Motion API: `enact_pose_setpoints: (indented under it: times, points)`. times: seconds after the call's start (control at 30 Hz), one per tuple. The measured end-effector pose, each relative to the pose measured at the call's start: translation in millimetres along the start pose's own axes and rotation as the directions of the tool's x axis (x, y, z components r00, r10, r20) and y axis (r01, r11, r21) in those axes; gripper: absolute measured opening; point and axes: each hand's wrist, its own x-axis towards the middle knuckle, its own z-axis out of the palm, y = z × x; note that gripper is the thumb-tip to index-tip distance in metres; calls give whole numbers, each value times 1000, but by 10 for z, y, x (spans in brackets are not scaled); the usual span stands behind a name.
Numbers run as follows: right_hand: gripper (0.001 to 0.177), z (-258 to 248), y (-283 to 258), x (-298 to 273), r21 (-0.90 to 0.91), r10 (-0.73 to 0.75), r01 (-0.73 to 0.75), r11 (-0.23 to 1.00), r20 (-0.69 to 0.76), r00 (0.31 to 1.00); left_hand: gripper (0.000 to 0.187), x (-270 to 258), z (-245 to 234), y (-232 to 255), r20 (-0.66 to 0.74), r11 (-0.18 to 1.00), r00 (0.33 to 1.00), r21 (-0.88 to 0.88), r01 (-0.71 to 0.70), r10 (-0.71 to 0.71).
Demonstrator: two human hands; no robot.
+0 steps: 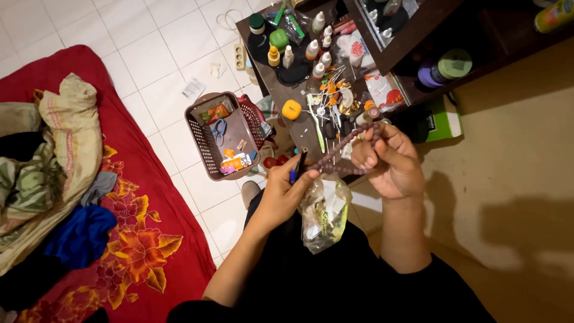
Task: The person sorts various small items on a cluttered vanity table, moving objects into a plastic bag and a basket. They handle a photo, a pen, a beaded bracelet, and a pair of scissors, placing some items into a shelf and others into the basket.
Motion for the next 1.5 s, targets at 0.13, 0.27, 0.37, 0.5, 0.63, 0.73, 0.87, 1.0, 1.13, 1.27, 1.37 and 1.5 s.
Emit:
enact_pose_setpoints:
  times: [0.13,0.27,0.37,0.5,0.63,0.73,0.87,1.0,1.13,1.27,1.37,1.5]
  points:
    - [19,60,33,17,-49,-4,3,999,-16,1000,11,-24,45,133,8,1000,1000,-8,9,-9]
    - [18,238,14,21,-244,-107,59,968,-191,976,11,-49,69,111,-11,1000,1000,-24,17,-17]
    - [21,290,-34,2,-346,-178,92,934,-227,957,11,-63,55,69,-37,999,999,-41,23,-24]
    - [23,487,-210,-86,-453,-193,65,889,-243,951,12,-67,64,73,-51,998,998,-50,27,-29]
    - [21,396,-215,-160,-488,-250,100,867,-252,935,14,-63,60,73,-45,998,998,-45,39,-41]
    - [21,300,-189,-214,-522,-304,111,846,-301,904,13,-45,61,136,-48,996,998,-84,41,-45]
    - [18,472,-207,-238,-521,-297,99,848,-311,903,13,-64,10,106,-43,996,998,-81,39,-43]
    - [22,635,-179,-278,-466,-235,80,881,-284,930,12,-87,-88,162,-42,994,997,-101,52,-57]
    - [29,862,-130,-316,-411,-201,73,909,-278,939,12,-118,-231,283,-27,993,998,-101,55,-58]
    - [39,1347,-32,-323,-842,-554,123,525,-228,801,13,-194,-414,286,2,997,1000,-72,18,-18]
    - [35,1639,45,-353,-962,-558,199,187,63,827,14,-230,-564,330,42,999,999,-13,-31,32]
    - [40,2025,305,-262,-941,-213,328,82,305,928,3,-238,-782,580,133,999,991,-2,-32,32]
